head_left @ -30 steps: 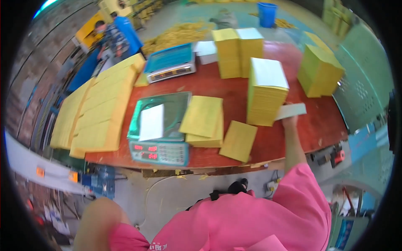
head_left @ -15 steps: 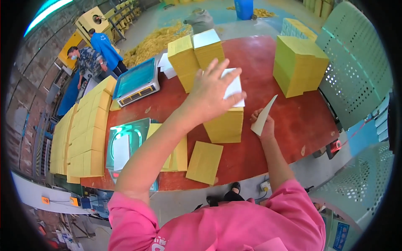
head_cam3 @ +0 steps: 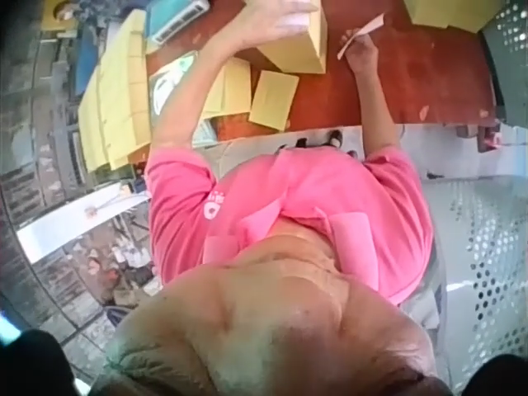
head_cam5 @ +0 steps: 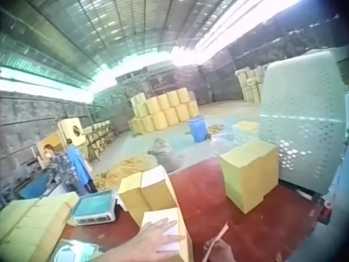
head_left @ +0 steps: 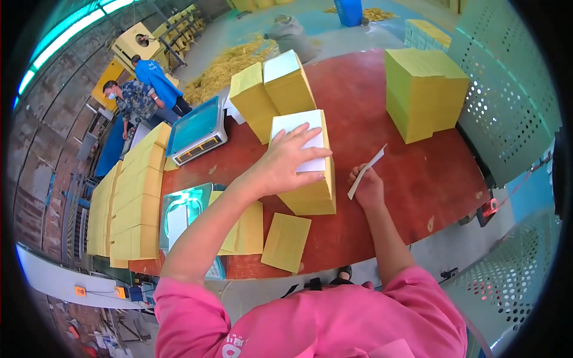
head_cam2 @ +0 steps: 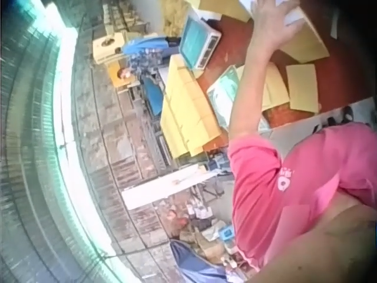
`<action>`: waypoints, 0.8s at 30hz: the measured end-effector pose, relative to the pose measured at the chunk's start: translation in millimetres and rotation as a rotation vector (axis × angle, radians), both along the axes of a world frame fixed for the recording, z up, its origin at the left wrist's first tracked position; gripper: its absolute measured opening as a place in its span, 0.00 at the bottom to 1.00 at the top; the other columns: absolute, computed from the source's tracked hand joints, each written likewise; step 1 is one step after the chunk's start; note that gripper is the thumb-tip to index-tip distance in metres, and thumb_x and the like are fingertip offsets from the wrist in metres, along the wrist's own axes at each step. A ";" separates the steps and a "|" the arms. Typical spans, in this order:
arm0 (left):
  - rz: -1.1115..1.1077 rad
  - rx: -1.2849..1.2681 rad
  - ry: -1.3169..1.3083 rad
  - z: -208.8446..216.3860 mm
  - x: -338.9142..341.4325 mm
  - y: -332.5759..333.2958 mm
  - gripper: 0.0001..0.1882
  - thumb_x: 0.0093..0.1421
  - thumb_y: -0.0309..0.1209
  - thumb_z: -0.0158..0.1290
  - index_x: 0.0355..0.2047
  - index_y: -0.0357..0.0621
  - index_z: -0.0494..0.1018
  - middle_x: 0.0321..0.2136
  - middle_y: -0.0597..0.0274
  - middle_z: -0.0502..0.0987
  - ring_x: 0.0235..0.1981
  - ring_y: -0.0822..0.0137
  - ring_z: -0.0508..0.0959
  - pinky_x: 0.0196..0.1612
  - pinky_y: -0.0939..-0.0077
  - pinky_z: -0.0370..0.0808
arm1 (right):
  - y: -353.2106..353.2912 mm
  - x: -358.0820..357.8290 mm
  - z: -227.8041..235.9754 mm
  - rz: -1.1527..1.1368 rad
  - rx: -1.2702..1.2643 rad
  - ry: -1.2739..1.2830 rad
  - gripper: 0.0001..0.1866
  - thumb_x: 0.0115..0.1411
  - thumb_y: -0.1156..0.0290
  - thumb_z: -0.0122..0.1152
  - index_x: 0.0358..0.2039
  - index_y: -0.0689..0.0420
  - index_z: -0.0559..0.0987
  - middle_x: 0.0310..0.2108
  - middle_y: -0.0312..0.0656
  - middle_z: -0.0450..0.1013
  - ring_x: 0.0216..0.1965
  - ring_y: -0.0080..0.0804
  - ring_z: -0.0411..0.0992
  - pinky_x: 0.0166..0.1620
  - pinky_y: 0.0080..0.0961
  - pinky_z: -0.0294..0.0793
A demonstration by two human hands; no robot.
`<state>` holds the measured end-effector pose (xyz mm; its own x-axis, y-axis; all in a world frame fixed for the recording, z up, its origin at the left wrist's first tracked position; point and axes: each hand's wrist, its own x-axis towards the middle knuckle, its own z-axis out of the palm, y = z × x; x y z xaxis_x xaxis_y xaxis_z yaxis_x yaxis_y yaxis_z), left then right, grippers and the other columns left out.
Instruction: The recorder uses a strapping machine to bundle stacks of yellow paper and then weighs and labels them.
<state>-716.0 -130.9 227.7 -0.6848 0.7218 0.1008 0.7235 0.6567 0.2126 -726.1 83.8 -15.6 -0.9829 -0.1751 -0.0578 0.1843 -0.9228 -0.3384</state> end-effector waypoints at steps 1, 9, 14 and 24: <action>0.009 -0.001 0.005 -0.8 0.0 -2.5 0.25 0.55 0.43 0.58 0.53 0.54 0.74 0.64 0.47 0.59 0.66 0.43 0.54 0.66 0.47 0.49 | -0.7 -0.4 -1.1 0.009 -0.001 0.005 0.04 0.57 0.69 0.52 0.30 0.54 0.71 0.28 0.39 0.65 0.30 0.34 0.62 0.36 0.29 0.64; -0.037 0.146 -0.060 -0.9 1.2 -15.1 0.26 0.51 0.34 0.62 0.53 0.51 0.74 0.63 0.51 0.62 0.65 0.47 0.59 0.66 0.56 0.55 | -3.5 -1.3 -7.4 -0.002 0.036 0.027 0.05 0.55 0.70 0.52 0.32 0.55 0.71 0.31 0.40 0.67 0.34 0.35 0.66 0.39 0.31 0.66; -0.052 0.201 -0.103 -2.0 -2.1 -16.2 0.25 0.52 0.32 0.61 0.52 0.50 0.75 0.63 0.54 0.63 0.64 0.49 0.60 0.66 0.57 0.57 | 1.1 -4.0 -11.2 -0.017 0.054 0.034 0.05 0.54 0.70 0.53 0.32 0.55 0.71 0.31 0.40 0.67 0.34 0.36 0.66 0.40 0.31 0.66; -0.128 0.252 0.016 -8.8 -0.2 -39.5 0.21 0.56 0.33 0.58 0.51 0.46 0.75 0.57 0.53 0.70 0.60 0.53 0.67 0.62 0.60 0.62 | -13.8 -5.9 -6.6 -0.022 0.008 -0.069 0.07 0.58 0.69 0.50 0.36 0.56 0.72 0.32 0.41 0.68 0.33 0.34 0.65 0.37 0.30 0.66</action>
<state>-716.1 -170.4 219.0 -0.5865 0.7531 0.2982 0.8018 0.4878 0.3451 -732.0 70.0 -22.2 -0.9801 -0.1527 -0.1267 0.1870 -0.9242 -0.3328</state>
